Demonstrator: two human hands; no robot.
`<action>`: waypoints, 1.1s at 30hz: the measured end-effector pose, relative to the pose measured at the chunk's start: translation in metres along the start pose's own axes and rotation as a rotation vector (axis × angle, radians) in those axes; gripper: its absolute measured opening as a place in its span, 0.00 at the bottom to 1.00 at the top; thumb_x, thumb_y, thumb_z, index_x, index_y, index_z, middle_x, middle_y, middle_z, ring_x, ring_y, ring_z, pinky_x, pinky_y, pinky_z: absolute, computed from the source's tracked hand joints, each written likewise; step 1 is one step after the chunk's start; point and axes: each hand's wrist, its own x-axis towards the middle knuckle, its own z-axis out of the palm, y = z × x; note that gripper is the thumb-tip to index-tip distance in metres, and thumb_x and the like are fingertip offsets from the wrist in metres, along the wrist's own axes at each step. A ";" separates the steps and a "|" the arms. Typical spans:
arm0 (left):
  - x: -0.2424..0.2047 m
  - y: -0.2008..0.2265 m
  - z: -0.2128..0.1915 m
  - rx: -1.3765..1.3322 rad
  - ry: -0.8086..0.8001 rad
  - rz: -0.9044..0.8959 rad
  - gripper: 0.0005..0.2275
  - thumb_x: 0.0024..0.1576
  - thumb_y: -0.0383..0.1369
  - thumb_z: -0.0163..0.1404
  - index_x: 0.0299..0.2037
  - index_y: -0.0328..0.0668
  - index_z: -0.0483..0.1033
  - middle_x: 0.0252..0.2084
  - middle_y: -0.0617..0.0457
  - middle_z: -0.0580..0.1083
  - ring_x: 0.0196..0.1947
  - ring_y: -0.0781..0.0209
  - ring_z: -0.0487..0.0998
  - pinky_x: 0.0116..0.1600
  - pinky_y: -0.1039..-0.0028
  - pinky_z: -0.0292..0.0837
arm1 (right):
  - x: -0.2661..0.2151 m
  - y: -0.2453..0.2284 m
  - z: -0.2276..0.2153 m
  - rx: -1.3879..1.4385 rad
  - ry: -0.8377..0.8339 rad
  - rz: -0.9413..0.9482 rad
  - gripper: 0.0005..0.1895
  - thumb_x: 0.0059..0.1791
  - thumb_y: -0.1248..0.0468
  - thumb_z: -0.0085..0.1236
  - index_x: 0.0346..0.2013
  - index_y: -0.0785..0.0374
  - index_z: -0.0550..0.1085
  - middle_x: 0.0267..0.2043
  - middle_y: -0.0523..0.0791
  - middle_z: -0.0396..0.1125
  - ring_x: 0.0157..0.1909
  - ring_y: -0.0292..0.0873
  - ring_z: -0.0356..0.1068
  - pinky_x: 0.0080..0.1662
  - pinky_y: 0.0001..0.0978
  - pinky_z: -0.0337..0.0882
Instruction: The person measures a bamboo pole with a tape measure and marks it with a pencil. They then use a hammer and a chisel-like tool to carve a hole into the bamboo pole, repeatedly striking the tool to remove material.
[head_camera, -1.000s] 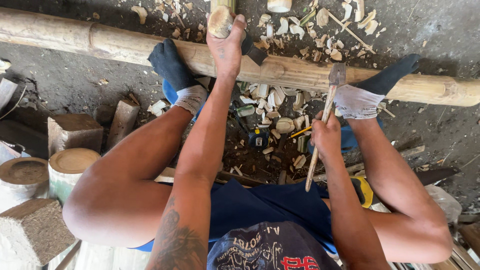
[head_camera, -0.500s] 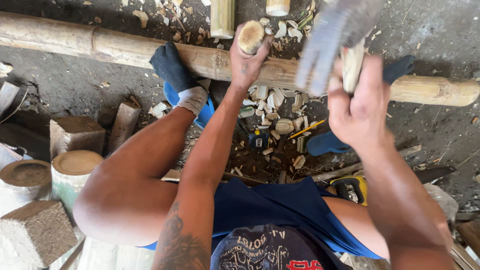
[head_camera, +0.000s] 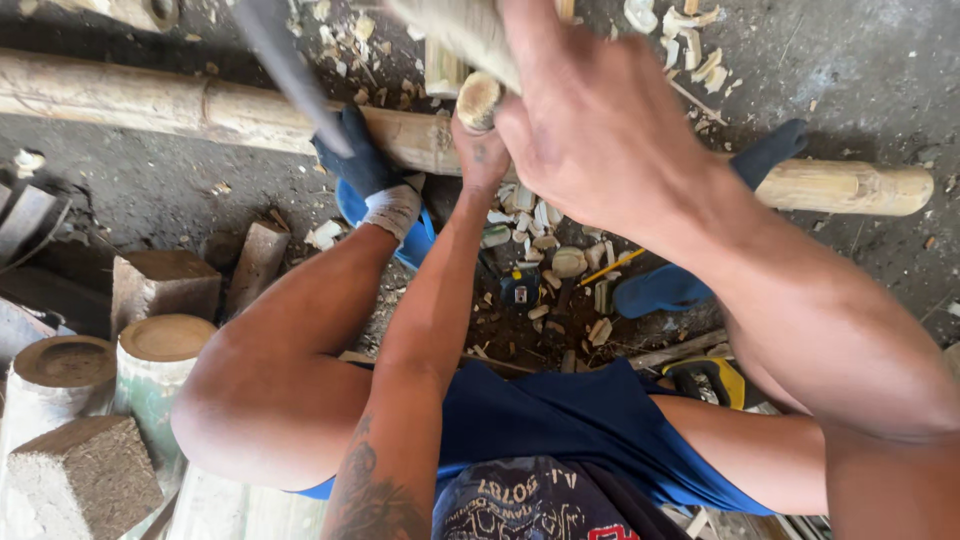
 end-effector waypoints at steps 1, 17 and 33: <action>0.000 -0.002 -0.002 0.008 -0.003 0.005 0.17 0.53 0.24 0.63 0.51 0.33 0.74 0.47 0.51 0.79 0.45 0.63 0.80 0.51 0.72 0.78 | 0.000 0.000 0.001 0.004 0.095 -0.097 0.18 0.51 0.77 0.51 0.54 0.77 0.58 0.31 0.56 0.68 0.22 0.42 0.65 0.21 0.27 0.66; 0.018 -0.045 -0.024 -0.044 0.023 0.047 0.12 0.59 0.26 0.57 0.51 0.34 0.75 0.47 0.55 0.79 0.44 0.66 0.78 0.49 0.73 0.75 | 0.018 0.009 0.030 -0.016 0.156 -0.101 0.24 0.53 0.77 0.45 0.62 0.70 0.52 0.38 0.54 0.68 0.26 0.41 0.69 0.27 0.27 0.71; 0.026 -0.070 -0.032 -0.174 0.042 -0.025 0.14 0.60 0.28 0.56 0.53 0.30 0.74 0.47 0.51 0.77 0.43 0.64 0.78 0.46 0.70 0.76 | 0.024 0.013 0.033 -0.092 0.294 -0.151 0.21 0.50 0.75 0.52 0.56 0.76 0.60 0.33 0.52 0.68 0.26 0.42 0.67 0.26 0.28 0.67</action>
